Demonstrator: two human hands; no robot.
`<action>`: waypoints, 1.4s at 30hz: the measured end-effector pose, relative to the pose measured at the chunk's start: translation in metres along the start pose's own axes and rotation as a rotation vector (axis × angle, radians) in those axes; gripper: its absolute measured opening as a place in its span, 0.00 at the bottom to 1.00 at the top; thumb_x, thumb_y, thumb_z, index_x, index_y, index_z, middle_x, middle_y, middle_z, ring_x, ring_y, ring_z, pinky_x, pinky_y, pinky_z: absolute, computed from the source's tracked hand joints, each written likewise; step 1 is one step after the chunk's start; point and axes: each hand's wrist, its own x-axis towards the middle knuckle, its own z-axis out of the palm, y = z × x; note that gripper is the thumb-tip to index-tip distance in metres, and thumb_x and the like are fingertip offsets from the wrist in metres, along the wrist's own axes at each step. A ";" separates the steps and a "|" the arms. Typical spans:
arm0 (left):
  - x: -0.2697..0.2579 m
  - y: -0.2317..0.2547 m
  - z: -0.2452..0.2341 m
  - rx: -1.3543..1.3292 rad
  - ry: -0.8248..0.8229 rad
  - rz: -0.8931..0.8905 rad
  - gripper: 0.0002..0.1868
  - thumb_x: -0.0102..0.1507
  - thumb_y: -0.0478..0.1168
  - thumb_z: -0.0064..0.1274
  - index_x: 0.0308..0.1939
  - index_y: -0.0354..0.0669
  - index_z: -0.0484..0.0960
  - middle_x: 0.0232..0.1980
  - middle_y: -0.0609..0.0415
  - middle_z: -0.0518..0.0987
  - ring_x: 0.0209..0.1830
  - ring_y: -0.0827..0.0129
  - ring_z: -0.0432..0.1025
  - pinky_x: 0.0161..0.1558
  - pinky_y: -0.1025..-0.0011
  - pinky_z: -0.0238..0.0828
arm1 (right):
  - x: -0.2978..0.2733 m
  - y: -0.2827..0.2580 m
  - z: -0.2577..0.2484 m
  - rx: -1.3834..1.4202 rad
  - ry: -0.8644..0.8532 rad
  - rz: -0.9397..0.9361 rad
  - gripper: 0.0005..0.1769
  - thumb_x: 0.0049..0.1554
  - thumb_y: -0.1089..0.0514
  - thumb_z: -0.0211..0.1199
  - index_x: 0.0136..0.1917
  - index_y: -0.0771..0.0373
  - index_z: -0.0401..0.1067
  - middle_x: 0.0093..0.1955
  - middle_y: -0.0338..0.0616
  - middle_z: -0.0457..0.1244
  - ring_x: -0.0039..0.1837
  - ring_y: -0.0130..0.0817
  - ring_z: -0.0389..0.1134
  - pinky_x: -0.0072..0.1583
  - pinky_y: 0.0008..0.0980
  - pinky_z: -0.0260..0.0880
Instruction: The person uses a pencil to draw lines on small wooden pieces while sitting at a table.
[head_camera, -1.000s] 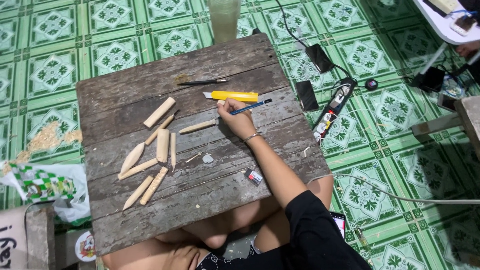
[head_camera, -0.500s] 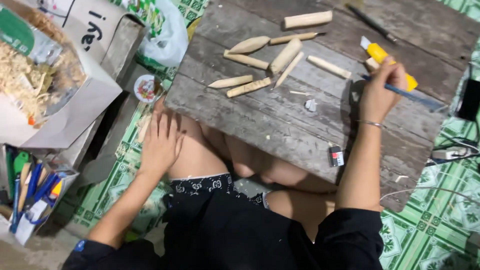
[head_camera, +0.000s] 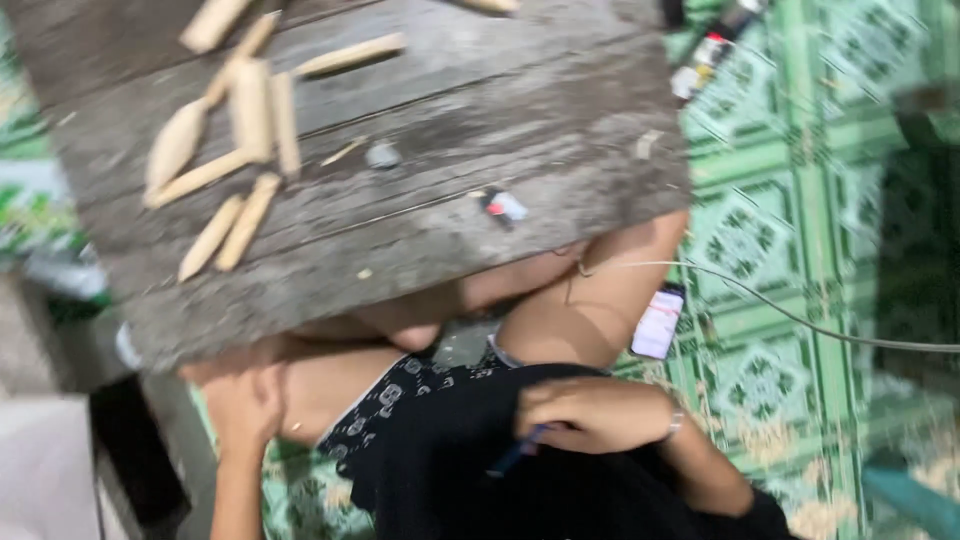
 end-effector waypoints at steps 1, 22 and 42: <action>0.000 -0.002 -0.002 -0.102 0.085 -0.075 0.20 0.70 0.53 0.40 0.38 0.42 0.78 0.38 0.39 0.78 0.47 0.42 0.70 0.58 0.51 0.46 | -0.034 0.011 0.007 0.310 0.032 0.167 0.10 0.66 0.58 0.50 0.54 0.61 0.71 0.52 0.45 0.65 0.54 0.38 0.69 0.57 0.34 0.69; -0.030 0.119 -0.015 -0.035 0.414 0.086 0.20 0.69 0.53 0.50 0.59 0.57 0.89 0.65 0.59 0.84 0.72 0.47 0.72 0.76 0.45 0.54 | -0.229 0.319 0.153 0.394 1.794 1.223 0.07 0.58 0.55 0.72 0.49 0.57 0.79 0.44 0.31 0.69 0.47 0.22 0.66 0.51 0.25 0.71; -0.023 0.124 -0.023 -0.017 0.431 0.093 0.17 0.70 0.50 0.50 0.56 0.55 0.91 0.62 0.59 0.85 0.68 0.48 0.75 0.75 0.48 0.52 | -0.225 0.316 0.149 0.375 1.795 1.312 0.12 0.57 0.45 0.71 0.43 0.54 0.80 0.40 0.30 0.65 0.47 0.22 0.63 0.52 0.29 0.63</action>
